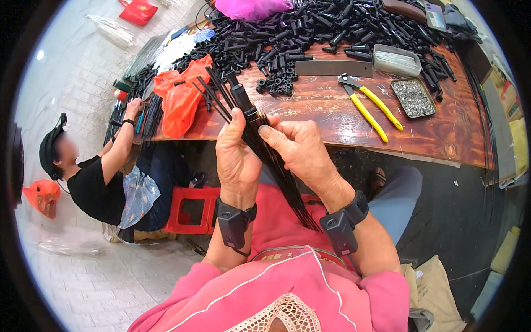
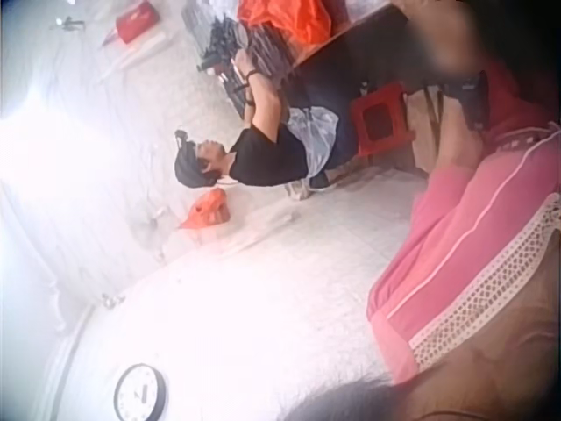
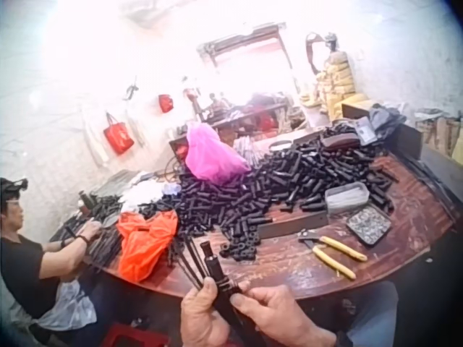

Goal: Manually assemble black umbrella ribs and components using pliers.

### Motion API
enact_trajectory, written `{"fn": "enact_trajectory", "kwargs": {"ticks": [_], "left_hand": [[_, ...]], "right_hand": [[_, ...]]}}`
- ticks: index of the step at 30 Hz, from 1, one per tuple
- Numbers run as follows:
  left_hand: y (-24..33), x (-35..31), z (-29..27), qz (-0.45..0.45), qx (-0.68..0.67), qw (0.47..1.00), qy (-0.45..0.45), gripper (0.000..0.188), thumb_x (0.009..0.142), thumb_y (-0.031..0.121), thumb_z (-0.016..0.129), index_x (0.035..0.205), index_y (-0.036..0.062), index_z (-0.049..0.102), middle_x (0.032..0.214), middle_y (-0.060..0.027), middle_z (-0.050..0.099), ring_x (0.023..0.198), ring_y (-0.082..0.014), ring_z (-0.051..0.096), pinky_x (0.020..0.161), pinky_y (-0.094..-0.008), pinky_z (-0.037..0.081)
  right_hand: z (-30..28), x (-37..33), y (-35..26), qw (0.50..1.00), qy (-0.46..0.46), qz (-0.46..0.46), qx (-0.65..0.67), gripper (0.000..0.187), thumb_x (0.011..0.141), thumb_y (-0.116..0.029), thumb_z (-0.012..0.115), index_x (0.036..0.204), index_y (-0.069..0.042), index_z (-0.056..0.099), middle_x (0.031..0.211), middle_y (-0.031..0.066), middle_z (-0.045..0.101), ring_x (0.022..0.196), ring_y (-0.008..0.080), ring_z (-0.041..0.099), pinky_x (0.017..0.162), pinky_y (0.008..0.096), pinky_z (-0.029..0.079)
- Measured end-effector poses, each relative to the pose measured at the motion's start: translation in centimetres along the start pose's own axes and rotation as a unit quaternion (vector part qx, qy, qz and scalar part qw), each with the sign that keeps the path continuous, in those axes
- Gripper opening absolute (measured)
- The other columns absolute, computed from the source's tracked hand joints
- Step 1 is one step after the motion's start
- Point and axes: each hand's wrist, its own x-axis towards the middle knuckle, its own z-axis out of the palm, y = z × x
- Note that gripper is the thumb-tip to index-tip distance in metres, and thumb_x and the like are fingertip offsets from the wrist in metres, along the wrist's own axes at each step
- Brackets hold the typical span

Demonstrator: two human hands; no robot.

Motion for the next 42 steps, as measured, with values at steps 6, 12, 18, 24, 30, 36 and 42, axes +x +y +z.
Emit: {"fn": "enact_trajectory", "kwargs": {"ticks": [6,12,18,24,30,36,42], "left_hand": [[0.2,-0.6,0.0,-0.031,-0.007,0.999,-0.019,0.027,0.099,0.025,0.054,0.103,-0.0008,0.061,0.092,-0.0193,0.068,0.093,-0.0313,0.067,0.086,-0.0412,0.054],[0.3,-1.2,0.1,-0.01,0.003,1.0,-0.004,0.026,0.099,0.023,0.055,0.102,-0.0016,0.061,0.091,-0.0167,0.068,0.089,-0.0282,0.068,0.085,-0.0404,0.055],[0.4,-1.3,0.4,0.04,0.151,0.986,0.054,0.021,0.097,0.018,0.06,0.095,-0.0028,0.063,0.085,-0.0111,0.068,0.076,-0.0191,0.068,0.073,-0.0302,0.055],[0.5,-0.6,2.0,0.094,0.21,0.971,0.058,0.014,0.092,0.01,0.065,0.091,-0.003,0.064,0.082,-0.0096,0.068,0.069,-0.0185,0.067,0.064,-0.028,0.055],[0.4,0.0,3.0,0.113,0.117,0.986,0.027,0.014,0.094,0.014,0.063,0.093,-0.0005,0.063,0.081,-0.0085,0.068,0.068,-0.0199,0.067,0.063,-0.0296,0.056],[1.2,0.5,4.5,0.13,0.114,0.985,0.015,0.015,0.094,0.012,0.064,0.094,-0.003,0.063,0.081,-0.0092,0.067,0.069,-0.0166,0.067,0.062,-0.0272,0.054],[1.3,0.4,3.8,0.117,0.098,0.988,-0.013,0.015,0.096,0.012,0.061,0.095,-0.0034,0.063,0.084,-0.0109,0.068,0.072,-0.0162,0.066,0.066,-0.0265,0.054]], "right_hand": [[0.0,-0.5,0.0,0.999,0.003,0.03,0.012,0.024,0.094,-0.021,0.065,0.083,0.0,0.072,0.064,-0.006,0.057,0.057,0.0,0.045,0.047,0.0207,0.035],[0.7,-0.9,0.2,0.999,0.02,-0.008,-0.028,0.025,0.094,-0.019,0.065,0.081,0.001,0.071,0.064,-0.0054,0.058,0.059,0.0005,0.046,0.048,0.0212,0.037],[0.9,-0.7,0.5,0.997,0.05,-0.014,-0.053,0.029,0.092,-0.02,0.066,0.075,0.003,0.068,0.061,-0.0037,0.058,0.058,0.0019,0.045,0.047,0.0243,0.038],[1.2,-0.1,1.3,0.988,0.109,-0.062,-0.089,0.032,0.091,-0.021,0.068,0.07,0.003,0.065,0.057,-0.0008,0.056,0.057,0.0028,0.045,0.046,0.026,0.038],[1.7,-0.2,-0.7,0.99,0.13,-0.052,-0.027,0.028,0.087,-0.019,0.072,0.07,0.003,0.064,0.058,0.0005,0.058,0.057,0.0039,0.045,0.049,0.0267,0.039],[1.5,-0.1,-2.2,0.975,0.133,-0.155,-0.091,0.026,0.085,-0.015,0.074,0.07,0.002,0.064,0.059,-0.0001,0.058,0.059,0.004,0.046,0.051,0.0264,0.04],[1.0,0.4,-1.8,0.988,0.099,-0.103,-0.06,0.026,0.085,-0.016,0.075,0.068,0.001,0.065,0.057,-0.0007,0.057,0.056,0.0029,0.046,0.047,0.0239,0.038]]}}
